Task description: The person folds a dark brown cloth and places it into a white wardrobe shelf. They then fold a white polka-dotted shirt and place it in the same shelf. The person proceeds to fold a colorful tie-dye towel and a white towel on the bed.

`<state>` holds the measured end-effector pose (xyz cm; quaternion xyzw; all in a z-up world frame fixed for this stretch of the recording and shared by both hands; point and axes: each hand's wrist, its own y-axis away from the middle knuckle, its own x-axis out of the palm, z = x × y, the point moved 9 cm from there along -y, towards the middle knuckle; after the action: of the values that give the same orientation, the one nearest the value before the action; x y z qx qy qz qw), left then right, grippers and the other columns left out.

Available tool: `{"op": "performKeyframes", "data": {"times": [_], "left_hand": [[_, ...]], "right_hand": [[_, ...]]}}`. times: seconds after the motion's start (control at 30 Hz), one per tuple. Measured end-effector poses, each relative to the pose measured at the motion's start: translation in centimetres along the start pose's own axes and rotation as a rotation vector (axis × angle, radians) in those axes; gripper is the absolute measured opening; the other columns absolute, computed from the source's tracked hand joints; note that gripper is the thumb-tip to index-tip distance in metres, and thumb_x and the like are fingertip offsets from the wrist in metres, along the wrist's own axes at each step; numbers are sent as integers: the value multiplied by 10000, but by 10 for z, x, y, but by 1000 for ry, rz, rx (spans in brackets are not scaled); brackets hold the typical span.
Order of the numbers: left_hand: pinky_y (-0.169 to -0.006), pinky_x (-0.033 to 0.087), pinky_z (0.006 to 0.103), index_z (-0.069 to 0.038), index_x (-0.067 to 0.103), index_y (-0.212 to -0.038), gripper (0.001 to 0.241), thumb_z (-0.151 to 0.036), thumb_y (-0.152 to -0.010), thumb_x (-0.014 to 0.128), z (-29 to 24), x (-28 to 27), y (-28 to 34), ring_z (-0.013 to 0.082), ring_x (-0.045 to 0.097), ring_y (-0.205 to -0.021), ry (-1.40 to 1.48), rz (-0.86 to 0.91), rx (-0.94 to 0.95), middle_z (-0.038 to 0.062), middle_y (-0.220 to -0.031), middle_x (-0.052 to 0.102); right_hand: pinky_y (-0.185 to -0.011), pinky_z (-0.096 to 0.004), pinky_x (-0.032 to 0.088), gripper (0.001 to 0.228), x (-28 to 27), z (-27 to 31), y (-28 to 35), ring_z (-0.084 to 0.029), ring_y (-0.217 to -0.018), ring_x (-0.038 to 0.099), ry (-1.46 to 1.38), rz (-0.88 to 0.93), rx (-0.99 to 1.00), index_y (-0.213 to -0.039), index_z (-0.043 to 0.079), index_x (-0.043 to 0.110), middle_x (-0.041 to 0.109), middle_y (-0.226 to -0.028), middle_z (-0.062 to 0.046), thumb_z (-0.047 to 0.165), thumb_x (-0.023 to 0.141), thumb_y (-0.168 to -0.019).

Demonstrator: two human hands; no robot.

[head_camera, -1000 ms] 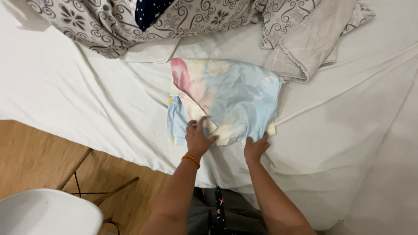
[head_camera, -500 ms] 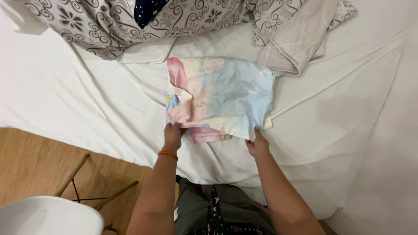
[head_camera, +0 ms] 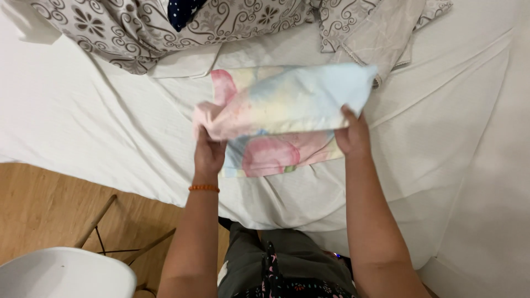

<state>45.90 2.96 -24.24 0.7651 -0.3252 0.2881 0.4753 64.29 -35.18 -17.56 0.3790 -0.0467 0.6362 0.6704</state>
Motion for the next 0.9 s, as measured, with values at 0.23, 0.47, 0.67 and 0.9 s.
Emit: {"op": "performKeyframes", "data": {"times": [0.23,0.47,0.67,0.9], "left_hand": [[-734,465,391,23,646,-1343,545,-435,-1050,658,73,-207,35,248,501,-904,-645,-617,-187,116,-1073,560],[-825,504,379,107,777,-1050,464,-345,-947,785,37,-183,38,217,555,-1006,-1304,-702,314,104,-1245,494],[-699,503,382,65,767,-969,376,-305,-933,706,43,-169,47,197,605,-763,-1119,-704,-21,110,-853,725],[-621,441,398,137,680,-935,383,-239,-965,746,42,-185,38,211,496,-719,-997,-597,-90,76,-783,609]], "right_hand": [[-864,-413,542,474,-182,-101,35,-255,-1085,643,512,-522,214,-1353,44,622,666,-1288,-119,209,745,-926],[-879,-410,495,460,-173,-89,27,-263,-1048,542,1215,-379,-15,-1268,10,637,394,-1347,-146,276,758,-913],[-672,-328,505,337,-183,-113,19,-171,-765,585,836,-380,231,-1201,14,713,655,-910,-65,234,709,-946],[-684,-289,552,351,-160,-62,46,-173,-763,620,865,-445,-24,-1097,-96,717,688,-896,-108,242,719,-999]]}}
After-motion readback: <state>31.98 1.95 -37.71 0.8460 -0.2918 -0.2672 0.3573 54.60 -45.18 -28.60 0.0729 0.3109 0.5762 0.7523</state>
